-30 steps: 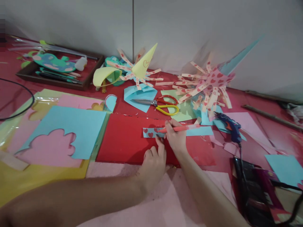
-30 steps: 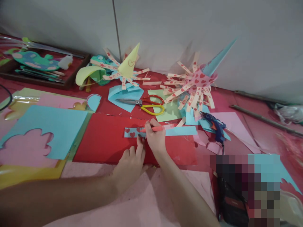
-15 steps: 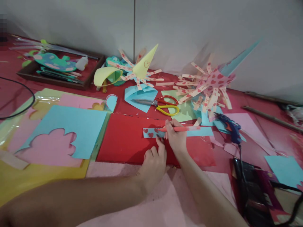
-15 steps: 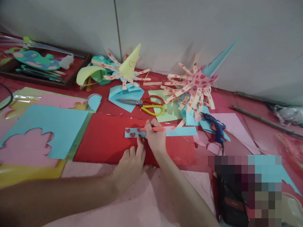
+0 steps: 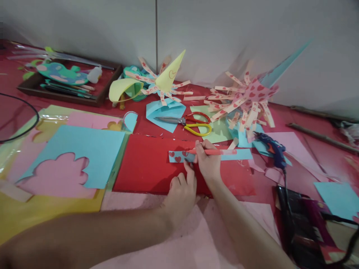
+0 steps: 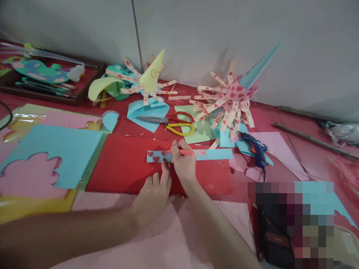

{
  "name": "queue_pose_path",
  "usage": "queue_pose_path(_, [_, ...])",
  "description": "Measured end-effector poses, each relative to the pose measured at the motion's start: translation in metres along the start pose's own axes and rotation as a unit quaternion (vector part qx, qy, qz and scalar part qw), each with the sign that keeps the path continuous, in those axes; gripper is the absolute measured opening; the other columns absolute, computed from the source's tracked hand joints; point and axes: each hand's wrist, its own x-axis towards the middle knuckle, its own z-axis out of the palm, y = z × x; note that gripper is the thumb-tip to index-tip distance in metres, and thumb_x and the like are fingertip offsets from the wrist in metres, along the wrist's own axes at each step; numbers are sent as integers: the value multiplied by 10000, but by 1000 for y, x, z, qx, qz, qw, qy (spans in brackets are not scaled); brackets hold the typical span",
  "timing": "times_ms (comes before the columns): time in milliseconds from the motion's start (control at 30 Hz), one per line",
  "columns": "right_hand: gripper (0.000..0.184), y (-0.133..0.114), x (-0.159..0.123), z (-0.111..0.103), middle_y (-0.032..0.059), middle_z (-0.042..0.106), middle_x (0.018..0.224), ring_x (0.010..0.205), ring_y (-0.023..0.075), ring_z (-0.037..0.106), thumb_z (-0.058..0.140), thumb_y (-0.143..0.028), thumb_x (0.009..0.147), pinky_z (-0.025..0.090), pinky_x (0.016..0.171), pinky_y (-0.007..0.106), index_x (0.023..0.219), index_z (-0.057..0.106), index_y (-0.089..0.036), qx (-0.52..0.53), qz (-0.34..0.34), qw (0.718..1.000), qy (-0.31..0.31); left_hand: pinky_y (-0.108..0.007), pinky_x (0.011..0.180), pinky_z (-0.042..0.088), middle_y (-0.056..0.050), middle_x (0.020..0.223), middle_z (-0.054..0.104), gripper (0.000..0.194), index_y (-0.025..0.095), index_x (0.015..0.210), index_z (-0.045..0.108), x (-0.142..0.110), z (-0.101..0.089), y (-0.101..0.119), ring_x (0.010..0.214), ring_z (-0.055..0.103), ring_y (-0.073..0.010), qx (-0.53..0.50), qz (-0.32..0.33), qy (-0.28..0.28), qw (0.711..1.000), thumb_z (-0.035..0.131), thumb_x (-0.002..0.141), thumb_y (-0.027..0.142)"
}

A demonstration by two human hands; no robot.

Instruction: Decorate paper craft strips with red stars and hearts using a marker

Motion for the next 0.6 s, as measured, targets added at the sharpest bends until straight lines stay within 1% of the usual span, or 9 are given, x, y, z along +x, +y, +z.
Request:
queue_pose_path(333, [358, 4, 2, 0, -78, 350, 448, 441, 73, 342, 463, -365, 824, 316, 468, 207, 543, 306, -208, -20, -11, 999, 24, -286, 518, 439, -226, 1264, 497, 517, 53, 1180, 520, 0, -1, 0, 629, 534, -149, -15, -3, -10, 1000, 522, 796, 399])
queue_pose_path(600, [340, 7, 2, 0, -72, 341, 486, 459, 72, 326, 457, -343, 824, 305, 465, 208, 556, 298, -208, -18, -23, 999, 30, -285, 513, 450, -223, 1256, 510, 574, 32, 1188, 512, 0, 2, 0, 621, 542, -153, 28, 2, 13, 1000, 497, 797, 452])
